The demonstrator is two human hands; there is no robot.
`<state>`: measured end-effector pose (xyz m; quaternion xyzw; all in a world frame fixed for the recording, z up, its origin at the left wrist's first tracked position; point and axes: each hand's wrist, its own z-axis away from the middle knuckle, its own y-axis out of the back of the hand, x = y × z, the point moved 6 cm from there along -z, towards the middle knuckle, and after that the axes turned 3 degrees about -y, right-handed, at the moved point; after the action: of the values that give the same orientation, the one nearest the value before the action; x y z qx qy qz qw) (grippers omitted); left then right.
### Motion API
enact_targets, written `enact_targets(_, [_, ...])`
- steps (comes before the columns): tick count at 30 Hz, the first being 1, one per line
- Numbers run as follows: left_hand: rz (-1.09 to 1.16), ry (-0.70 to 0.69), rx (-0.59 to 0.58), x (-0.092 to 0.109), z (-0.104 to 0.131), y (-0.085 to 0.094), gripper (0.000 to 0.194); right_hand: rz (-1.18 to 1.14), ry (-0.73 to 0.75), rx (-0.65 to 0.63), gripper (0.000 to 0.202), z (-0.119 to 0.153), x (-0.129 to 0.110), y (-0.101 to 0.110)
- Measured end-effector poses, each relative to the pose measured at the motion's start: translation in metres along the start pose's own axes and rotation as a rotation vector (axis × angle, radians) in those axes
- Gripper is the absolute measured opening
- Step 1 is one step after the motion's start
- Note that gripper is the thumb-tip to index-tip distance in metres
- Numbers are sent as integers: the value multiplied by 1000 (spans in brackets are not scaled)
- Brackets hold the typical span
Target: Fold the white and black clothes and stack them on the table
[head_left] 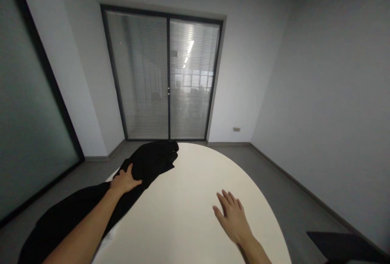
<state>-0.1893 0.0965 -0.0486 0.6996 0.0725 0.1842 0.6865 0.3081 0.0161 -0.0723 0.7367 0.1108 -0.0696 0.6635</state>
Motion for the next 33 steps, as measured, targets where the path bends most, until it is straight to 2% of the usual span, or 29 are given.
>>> enact_targets(5, [22,51,-5,4,-9,2,106,-14,7,0,64,0,2,-2])
enact_targets(14, [12,58,75,19,-24,3,103,-2,-3,1,63,-1,2,-2])
enact_targets(20, [21,44,0,21,-20,4,106,-4,-10,-26,63,0,0,0])
enact_targets(22, [-29,59,48,26,-13,12,108,-11,-6,-24,63,0,-1,2])
enact_targets(24, [-107,26,190,38,2,24,109,-15,1,-17,63,0,-1,2])
enact_targets(26, [-144,-91,356,60,24,34,103,-18,6,-14,63,2,-2,1])
enact_targets(28, [-111,-244,455,85,51,34,89,-20,6,-17,63,4,-3,0])
enact_targets(29, [-85,-338,460,99,64,28,82,-20,4,-19,63,6,-3,0])
enact_targets(31, [-3,-501,378,124,87,9,73,-10,6,-17,63,6,-5,5])
enact_targets(33, [81,-536,256,140,101,-13,66,12,13,-23,60,2,-9,15])
